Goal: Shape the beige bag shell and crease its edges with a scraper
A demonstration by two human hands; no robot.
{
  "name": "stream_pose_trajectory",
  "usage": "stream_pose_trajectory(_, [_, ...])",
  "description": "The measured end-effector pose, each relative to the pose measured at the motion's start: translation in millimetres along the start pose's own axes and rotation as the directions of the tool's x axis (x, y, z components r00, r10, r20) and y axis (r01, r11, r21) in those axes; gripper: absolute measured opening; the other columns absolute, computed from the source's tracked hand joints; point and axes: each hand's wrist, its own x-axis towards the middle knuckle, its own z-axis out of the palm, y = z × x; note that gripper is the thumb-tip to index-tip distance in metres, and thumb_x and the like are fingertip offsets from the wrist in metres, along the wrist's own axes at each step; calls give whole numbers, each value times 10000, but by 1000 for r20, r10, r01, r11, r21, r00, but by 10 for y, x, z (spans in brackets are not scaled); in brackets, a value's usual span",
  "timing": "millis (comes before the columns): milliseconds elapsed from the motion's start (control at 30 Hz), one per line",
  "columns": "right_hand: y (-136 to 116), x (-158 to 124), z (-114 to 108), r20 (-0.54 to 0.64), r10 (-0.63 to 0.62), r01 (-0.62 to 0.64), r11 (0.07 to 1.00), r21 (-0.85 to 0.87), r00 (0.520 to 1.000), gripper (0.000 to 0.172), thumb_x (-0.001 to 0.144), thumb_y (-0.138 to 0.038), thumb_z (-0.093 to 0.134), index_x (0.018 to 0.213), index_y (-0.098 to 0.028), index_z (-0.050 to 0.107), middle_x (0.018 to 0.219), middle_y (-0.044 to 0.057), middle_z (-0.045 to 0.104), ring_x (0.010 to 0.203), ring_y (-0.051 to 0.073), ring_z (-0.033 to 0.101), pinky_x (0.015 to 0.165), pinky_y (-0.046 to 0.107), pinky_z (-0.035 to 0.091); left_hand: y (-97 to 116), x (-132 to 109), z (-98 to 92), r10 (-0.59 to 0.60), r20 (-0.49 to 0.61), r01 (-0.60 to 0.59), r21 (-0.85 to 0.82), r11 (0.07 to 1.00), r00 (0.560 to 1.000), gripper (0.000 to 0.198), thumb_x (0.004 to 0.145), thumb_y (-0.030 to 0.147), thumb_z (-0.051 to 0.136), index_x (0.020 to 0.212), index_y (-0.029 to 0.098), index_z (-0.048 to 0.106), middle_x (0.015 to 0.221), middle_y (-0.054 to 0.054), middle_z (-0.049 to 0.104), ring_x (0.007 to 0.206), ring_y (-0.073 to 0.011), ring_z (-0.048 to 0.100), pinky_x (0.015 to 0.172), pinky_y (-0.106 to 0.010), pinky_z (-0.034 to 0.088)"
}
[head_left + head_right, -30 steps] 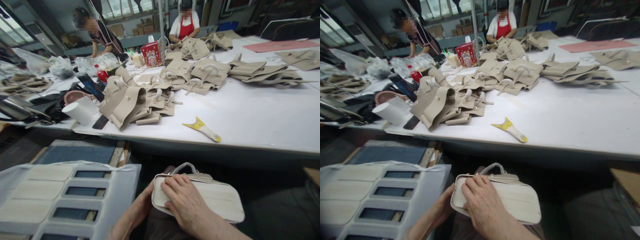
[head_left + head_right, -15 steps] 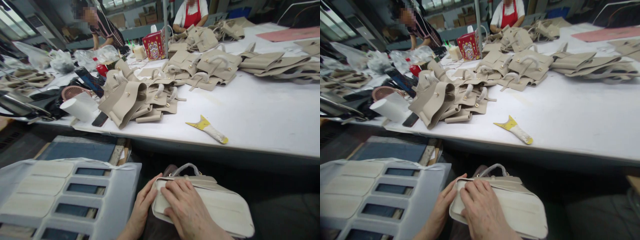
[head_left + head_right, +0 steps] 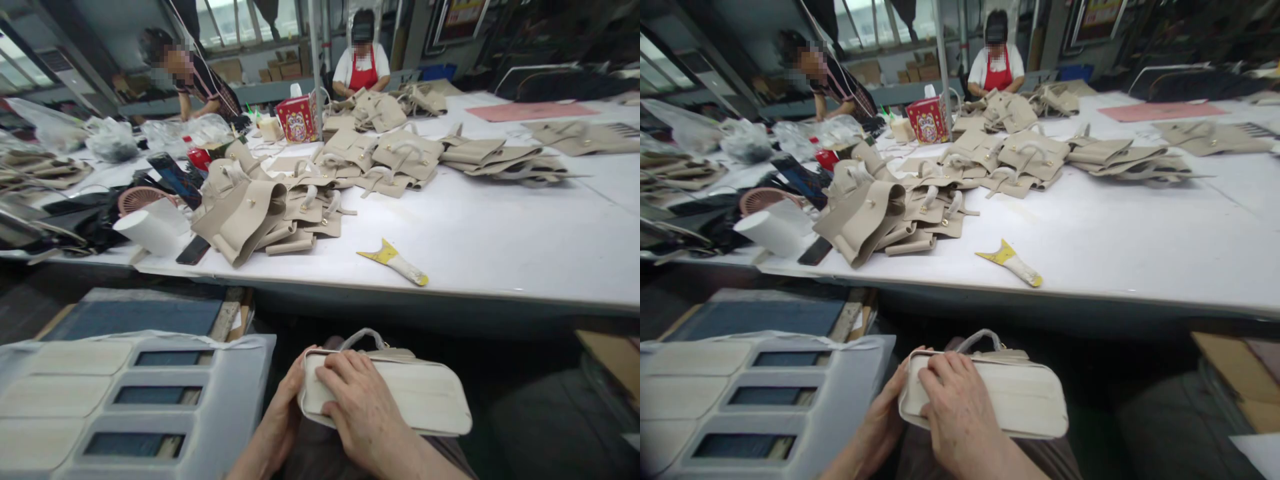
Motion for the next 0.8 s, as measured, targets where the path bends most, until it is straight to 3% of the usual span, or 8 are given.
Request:
stream_pose_trajectory(167, [-40,-45,1,-34,6,-6,1000,-17,999,327,829,-134,667,1123,-238,571,1158,2,565,1101,212,448,1012,394,336,-113,5,-114,20,33,-14,-170,985,999,417,926,389,609,1317,245,593,1445,-34,513,1421,-257,322,1226,-388,156])
stream_pose_trajectory(400, [-30,-38,11,-38,20,-19,1000,17,999,336,848,-128,639,1152,-251,569,1176,5,567,1107,216,453,1011,393,342,-71,-2,-118,1,41,6,-153,988,999,398,941,331,574,1328,237,582,1435,-48,522,1414,-272,331,1227,-428,128])
stream_pose_trajectory(600, [40,-2,17,5,15,-16,996,83,1000,390,851,-118,612,1208,-264,550,1204,8,565,1127,228,442,1020,410,320,62,-23,-51,2,-59,3,85,996,998,527,835,397,695,1307,185,592,1363,-124,574,1324,-379,438,1167,-523,255])
stream_pose_trajectory(800, [154,49,101,-15,50,-47,983,179,999,345,850,-145,611,1178,-246,574,1208,25,589,1132,233,468,1025,430,336,-5,95,-198,111,-66,-75,405,911,992,480,862,442,663,1288,229,597,1369,-85,574,1312,-341,461,1167,-463,308])
